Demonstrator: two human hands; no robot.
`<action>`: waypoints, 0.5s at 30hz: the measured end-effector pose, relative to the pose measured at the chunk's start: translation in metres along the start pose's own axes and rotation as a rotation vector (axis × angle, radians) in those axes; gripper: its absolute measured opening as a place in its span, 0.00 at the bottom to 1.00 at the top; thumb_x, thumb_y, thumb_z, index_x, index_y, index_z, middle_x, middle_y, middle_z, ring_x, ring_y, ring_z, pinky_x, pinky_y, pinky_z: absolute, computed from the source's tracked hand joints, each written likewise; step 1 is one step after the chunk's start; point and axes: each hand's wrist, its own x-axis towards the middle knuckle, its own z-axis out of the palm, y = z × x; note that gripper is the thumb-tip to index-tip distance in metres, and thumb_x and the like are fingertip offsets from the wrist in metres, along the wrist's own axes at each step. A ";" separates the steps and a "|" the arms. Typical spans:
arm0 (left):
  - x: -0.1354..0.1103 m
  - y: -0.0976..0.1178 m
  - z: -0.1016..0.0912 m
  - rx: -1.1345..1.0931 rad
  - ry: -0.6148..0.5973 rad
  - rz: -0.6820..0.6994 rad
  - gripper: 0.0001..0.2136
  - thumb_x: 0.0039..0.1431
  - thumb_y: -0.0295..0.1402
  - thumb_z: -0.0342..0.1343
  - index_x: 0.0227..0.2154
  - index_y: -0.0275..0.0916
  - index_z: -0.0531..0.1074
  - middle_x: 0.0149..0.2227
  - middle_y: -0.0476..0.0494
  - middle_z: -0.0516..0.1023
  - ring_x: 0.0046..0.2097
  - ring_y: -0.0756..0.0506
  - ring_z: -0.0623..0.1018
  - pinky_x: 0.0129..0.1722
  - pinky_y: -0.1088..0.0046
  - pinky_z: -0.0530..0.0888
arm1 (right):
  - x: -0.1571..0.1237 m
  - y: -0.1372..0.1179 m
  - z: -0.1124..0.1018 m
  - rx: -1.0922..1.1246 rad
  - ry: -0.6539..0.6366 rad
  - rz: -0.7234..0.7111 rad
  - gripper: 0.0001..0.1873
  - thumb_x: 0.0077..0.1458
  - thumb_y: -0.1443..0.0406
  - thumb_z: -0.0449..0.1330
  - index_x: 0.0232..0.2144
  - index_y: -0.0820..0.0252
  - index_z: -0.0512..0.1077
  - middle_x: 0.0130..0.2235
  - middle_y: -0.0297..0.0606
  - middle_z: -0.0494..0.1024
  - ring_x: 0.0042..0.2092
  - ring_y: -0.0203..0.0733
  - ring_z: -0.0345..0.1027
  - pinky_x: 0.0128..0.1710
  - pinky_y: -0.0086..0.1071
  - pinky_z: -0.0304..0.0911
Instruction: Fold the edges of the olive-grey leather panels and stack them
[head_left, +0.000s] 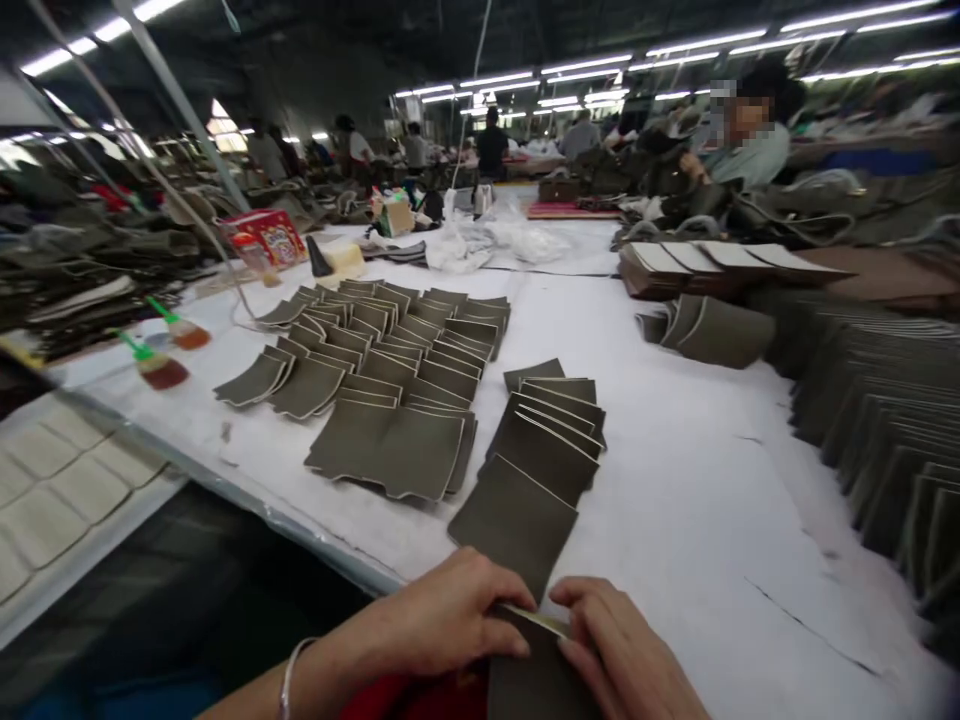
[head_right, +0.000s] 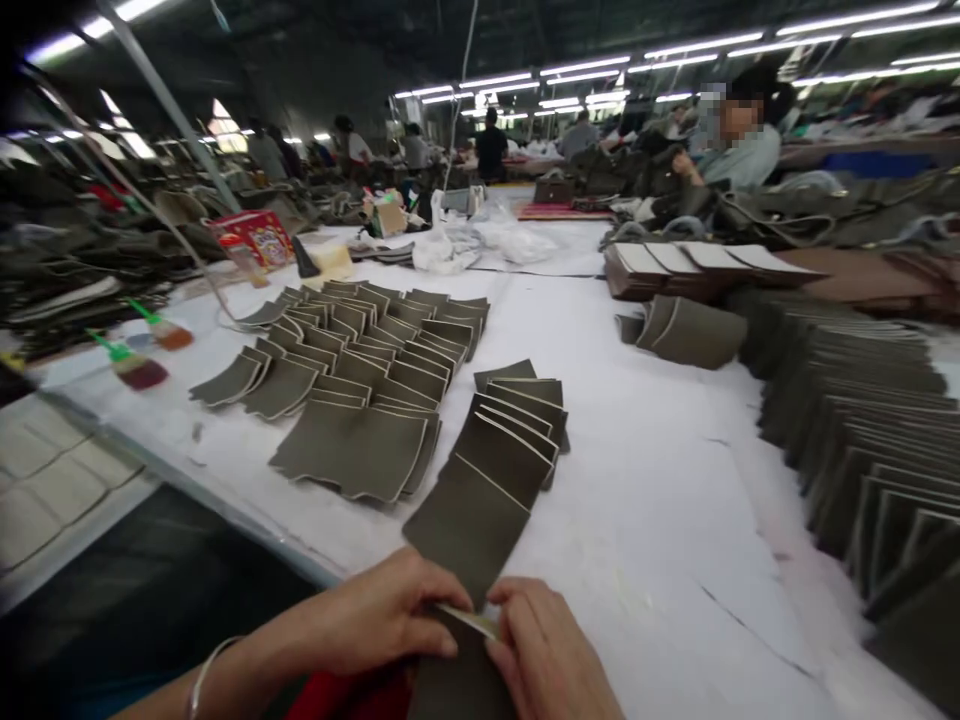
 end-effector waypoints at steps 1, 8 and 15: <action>0.000 -0.001 0.001 0.005 -0.008 -0.016 0.10 0.52 0.33 0.61 0.38 0.40 0.79 0.24 0.54 0.70 0.26 0.52 0.68 0.26 0.80 0.62 | 0.000 -0.003 0.000 0.016 -0.010 0.028 0.05 0.65 0.67 0.50 0.36 0.51 0.62 0.43 0.37 0.73 0.41 0.41 0.70 0.40 0.34 0.70; -0.004 0.005 0.007 0.040 0.024 -0.045 0.08 0.51 0.29 0.58 0.34 0.40 0.79 0.25 0.54 0.74 0.29 0.51 0.71 0.28 0.79 0.61 | 0.006 -0.023 -0.007 0.102 -0.086 0.080 0.06 0.66 0.67 0.48 0.36 0.51 0.61 0.39 0.33 0.72 0.39 0.43 0.67 0.39 0.36 0.65; -0.003 0.010 0.009 0.036 0.070 -0.028 0.07 0.51 0.29 0.57 0.31 0.41 0.79 0.24 0.55 0.74 0.29 0.51 0.71 0.29 0.79 0.61 | 0.011 -0.034 -0.018 0.070 -0.100 0.162 0.09 0.66 0.67 0.49 0.31 0.53 0.59 0.33 0.32 0.70 0.35 0.43 0.64 0.37 0.36 0.62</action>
